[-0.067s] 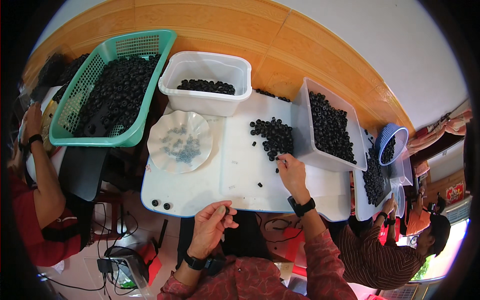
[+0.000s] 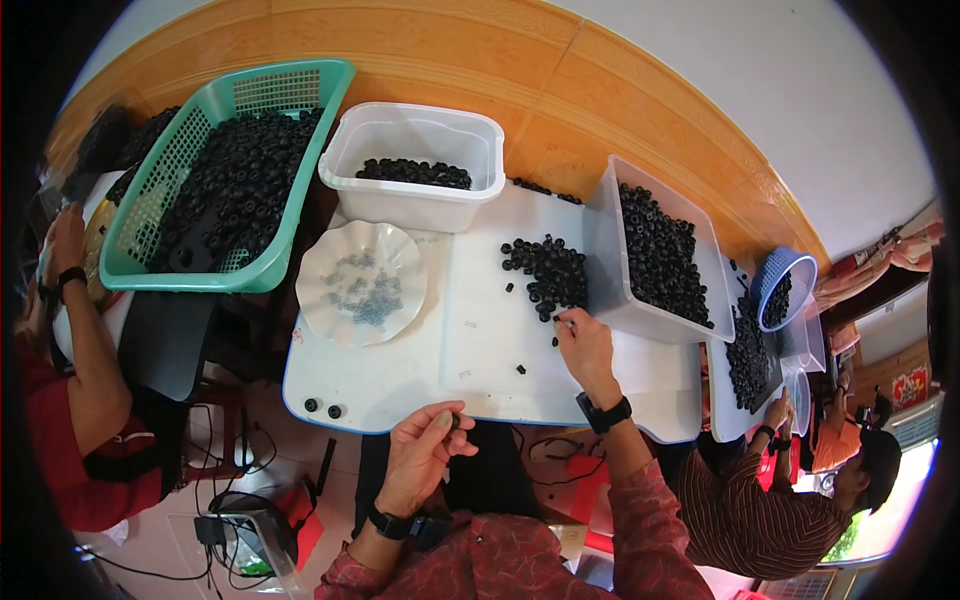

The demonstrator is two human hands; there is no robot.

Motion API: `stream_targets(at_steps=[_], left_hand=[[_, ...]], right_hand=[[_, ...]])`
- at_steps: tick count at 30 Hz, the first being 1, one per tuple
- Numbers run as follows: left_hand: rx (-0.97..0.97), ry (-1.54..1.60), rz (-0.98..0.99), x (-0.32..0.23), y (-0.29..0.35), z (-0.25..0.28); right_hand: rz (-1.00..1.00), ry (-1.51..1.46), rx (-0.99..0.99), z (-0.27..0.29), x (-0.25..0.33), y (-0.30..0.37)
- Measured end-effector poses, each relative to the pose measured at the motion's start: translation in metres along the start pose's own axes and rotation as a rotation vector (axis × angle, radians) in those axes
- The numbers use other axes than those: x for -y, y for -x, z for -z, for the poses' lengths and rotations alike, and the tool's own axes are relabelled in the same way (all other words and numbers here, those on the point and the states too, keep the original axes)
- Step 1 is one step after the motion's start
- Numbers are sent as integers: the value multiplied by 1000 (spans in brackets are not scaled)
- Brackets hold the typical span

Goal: Inspecting and sorting small black plastic components on a white work table.

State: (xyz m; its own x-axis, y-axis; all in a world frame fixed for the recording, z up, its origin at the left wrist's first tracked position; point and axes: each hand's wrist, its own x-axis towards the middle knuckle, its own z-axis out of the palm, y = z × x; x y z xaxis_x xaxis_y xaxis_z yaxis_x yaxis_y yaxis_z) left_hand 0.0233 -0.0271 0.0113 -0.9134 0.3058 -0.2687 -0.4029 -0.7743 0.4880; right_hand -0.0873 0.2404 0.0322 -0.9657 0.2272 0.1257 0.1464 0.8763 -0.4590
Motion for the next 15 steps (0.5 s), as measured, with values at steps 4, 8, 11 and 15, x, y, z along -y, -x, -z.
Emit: stream_targets(at_steps=[4,8,11,15], left_hand=[[17,9,-6,1,0,2],[29,18,-4,3,0,5],[47,10,-1,3,0,6],[57,11,-3,4,1,6]], right_hand=[[-7,21,4,0,-6,2],[17,31,-22,2,-3,2],[63,25,-27,0,-1,2],[116,45,-38,-2,1,3]])
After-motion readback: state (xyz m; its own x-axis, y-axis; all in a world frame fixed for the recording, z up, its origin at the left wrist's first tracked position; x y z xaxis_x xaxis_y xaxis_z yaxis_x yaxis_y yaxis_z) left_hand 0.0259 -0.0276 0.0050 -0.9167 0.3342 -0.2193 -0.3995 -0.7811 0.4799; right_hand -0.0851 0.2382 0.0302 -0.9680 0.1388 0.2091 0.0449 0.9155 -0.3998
